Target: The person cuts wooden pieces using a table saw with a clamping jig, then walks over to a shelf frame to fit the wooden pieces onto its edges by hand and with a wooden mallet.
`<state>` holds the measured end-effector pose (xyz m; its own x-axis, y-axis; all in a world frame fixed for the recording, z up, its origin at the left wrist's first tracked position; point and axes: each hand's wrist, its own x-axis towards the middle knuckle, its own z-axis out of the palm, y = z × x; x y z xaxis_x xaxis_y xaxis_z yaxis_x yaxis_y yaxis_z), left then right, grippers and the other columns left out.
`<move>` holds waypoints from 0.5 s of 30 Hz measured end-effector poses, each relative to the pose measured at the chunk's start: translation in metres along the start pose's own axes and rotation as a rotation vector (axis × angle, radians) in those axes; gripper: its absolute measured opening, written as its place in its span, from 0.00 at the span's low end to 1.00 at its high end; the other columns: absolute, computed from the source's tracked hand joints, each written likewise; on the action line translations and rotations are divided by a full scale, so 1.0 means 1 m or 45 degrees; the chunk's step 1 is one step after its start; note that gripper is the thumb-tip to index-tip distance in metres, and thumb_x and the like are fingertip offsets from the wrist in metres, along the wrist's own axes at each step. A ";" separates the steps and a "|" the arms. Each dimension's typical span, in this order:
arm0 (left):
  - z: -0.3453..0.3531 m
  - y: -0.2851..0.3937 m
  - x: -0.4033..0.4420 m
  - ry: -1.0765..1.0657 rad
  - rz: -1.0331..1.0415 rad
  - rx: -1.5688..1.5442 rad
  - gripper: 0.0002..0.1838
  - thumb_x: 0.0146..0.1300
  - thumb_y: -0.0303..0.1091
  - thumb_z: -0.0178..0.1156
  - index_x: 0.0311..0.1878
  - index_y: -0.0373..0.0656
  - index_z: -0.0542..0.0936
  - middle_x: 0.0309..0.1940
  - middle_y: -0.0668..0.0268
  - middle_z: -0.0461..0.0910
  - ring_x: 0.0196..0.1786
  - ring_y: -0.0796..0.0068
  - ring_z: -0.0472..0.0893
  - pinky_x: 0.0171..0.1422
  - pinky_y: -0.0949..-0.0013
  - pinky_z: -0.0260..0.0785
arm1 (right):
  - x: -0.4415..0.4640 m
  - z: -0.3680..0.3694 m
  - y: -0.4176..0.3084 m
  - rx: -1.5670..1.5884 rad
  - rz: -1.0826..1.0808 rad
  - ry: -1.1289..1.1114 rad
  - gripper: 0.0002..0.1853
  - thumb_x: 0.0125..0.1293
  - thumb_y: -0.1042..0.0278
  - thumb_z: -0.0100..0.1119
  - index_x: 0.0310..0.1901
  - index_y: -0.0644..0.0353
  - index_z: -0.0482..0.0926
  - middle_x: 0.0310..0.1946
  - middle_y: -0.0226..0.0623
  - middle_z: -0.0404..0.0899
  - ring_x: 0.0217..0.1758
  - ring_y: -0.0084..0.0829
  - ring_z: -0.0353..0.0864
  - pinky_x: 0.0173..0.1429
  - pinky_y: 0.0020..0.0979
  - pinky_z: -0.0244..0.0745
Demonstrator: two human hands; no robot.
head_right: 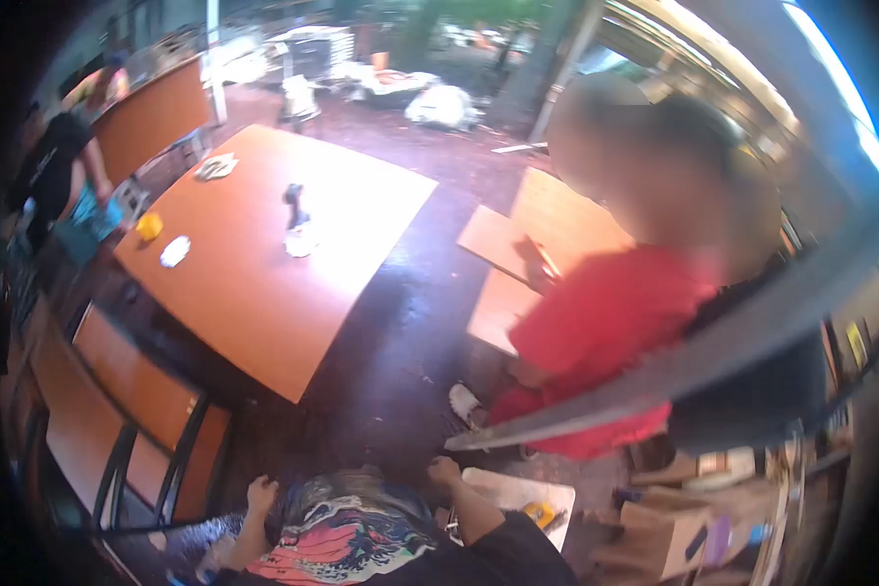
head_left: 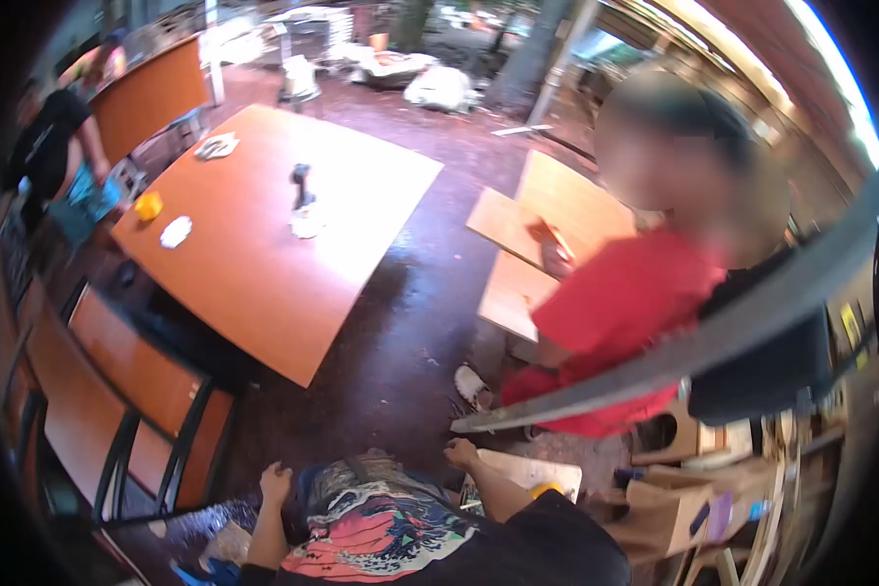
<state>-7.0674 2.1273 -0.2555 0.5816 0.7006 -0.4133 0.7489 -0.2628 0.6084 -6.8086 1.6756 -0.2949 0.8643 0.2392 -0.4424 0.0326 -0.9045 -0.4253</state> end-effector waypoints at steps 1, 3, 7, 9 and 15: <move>0.010 -0.013 0.013 0.030 -0.038 -0.048 0.27 0.55 0.41 0.65 0.56 0.35 0.84 0.44 0.49 0.88 0.51 0.55 0.87 0.59 0.57 0.78 | 0.019 0.002 0.007 -0.085 -0.103 0.052 0.18 0.59 0.56 0.63 0.45 0.57 0.89 0.39 0.46 0.89 0.38 0.37 0.90 0.49 0.37 0.84; -0.008 0.042 -0.002 -0.188 -0.109 0.039 0.27 0.54 0.44 0.65 0.56 0.40 0.85 0.46 0.52 0.88 0.54 0.56 0.87 0.61 0.57 0.77 | 0.030 -0.028 -0.014 0.020 0.096 -0.346 0.18 0.59 0.54 0.65 0.41 0.60 0.88 0.36 0.48 0.88 0.37 0.41 0.89 0.47 0.39 0.83; 0.058 0.011 0.008 -0.346 -0.190 0.416 0.22 0.53 0.45 0.64 0.51 0.51 0.88 0.49 0.56 0.87 0.57 0.53 0.85 0.63 0.55 0.77 | 0.088 -0.017 -0.022 -0.171 -0.603 -0.173 0.20 0.59 0.57 0.70 0.44 0.67 0.86 0.33 0.50 0.88 0.33 0.41 0.89 0.41 0.43 0.81; 0.116 -0.028 0.022 -0.419 -0.295 0.405 0.22 0.57 0.48 0.63 0.51 0.50 0.87 0.51 0.54 0.86 0.58 0.52 0.84 0.63 0.54 0.76 | 0.114 -0.027 -0.049 0.017 -0.358 -0.338 0.14 0.60 0.63 0.62 0.39 0.67 0.87 0.28 0.48 0.87 0.30 0.40 0.87 0.35 0.43 0.79; 0.063 0.112 0.053 -0.415 -0.483 0.100 0.25 0.59 0.49 0.62 0.52 0.40 0.85 0.52 0.46 0.84 0.58 0.46 0.83 0.60 0.50 0.76 | 0.249 -0.035 -0.123 -0.014 -0.463 -0.567 0.13 0.63 0.68 0.64 0.46 0.65 0.88 0.27 0.40 0.86 0.29 0.36 0.84 0.35 0.40 0.79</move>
<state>-6.9332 2.0935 -0.2519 0.3238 0.5164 -0.7928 0.9409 -0.0876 0.3272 -6.5800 1.8337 -0.3251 0.5016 0.6592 -0.5602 0.2952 -0.7391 -0.6054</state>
